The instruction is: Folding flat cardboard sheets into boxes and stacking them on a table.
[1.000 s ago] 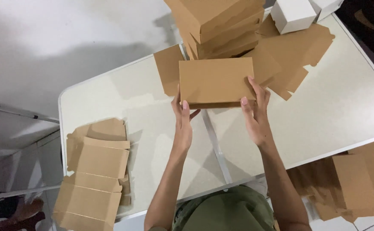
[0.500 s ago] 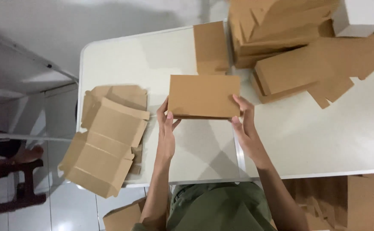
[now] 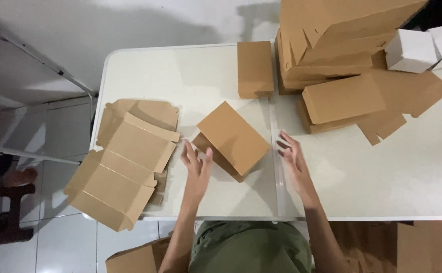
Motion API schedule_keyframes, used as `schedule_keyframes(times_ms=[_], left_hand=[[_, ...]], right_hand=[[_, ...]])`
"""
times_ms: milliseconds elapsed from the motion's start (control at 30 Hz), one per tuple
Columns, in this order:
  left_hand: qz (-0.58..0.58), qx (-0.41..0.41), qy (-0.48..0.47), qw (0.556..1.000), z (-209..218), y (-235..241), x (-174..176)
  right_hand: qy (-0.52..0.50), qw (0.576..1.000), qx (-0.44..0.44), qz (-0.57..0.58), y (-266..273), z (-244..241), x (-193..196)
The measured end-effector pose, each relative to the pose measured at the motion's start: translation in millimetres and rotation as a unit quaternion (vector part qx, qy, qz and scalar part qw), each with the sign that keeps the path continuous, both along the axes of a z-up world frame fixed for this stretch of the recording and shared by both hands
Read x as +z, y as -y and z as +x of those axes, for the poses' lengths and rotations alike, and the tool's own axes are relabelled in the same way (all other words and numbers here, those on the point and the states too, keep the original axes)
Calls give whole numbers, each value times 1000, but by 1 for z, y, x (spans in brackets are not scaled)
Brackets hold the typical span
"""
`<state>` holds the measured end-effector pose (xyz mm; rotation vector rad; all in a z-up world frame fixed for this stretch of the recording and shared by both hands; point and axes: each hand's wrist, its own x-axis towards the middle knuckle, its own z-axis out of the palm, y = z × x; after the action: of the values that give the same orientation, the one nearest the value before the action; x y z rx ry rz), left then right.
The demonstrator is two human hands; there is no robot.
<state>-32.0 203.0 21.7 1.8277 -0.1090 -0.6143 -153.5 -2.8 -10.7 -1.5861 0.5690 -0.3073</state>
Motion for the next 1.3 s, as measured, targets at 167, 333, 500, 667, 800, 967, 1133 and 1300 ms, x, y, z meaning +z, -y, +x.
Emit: schedule_keyframes(times_ms=[167, 333, 500, 667, 800, 967, 1133, 1300], left_hand=[[-40, -60, -78, 994, -29, -3, -3], [-114, -88, -44, 989, -32, 10, -13], [-125, -105, 24, 986, -20, 22, -6], [-143, -117, 68, 981, -5, 44, 11], [-180, -114, 118, 970, 12, 64, 27], [-191, -125, 140, 964, 58, 98, 3], [-145, -130, 194, 961, 87, 123, -33], [-80, -137, 187, 969, 98, 121, -68]], right_hand=[[-92, 992, 81, 10, -23, 14, -5], [-105, 990, 93, 18, -46, 19, -10], [-36, 997, 57, 41, -58, 20, 12], [8, 999, 33, 3, -45, 35, 25], [99, 992, 35, -73, -12, 50, -12], [34, 997, 4, -68, 20, 80, 8], [64, 994, 22, -88, 29, 87, 16], [89, 995, -9, -44, 34, 70, -34]])
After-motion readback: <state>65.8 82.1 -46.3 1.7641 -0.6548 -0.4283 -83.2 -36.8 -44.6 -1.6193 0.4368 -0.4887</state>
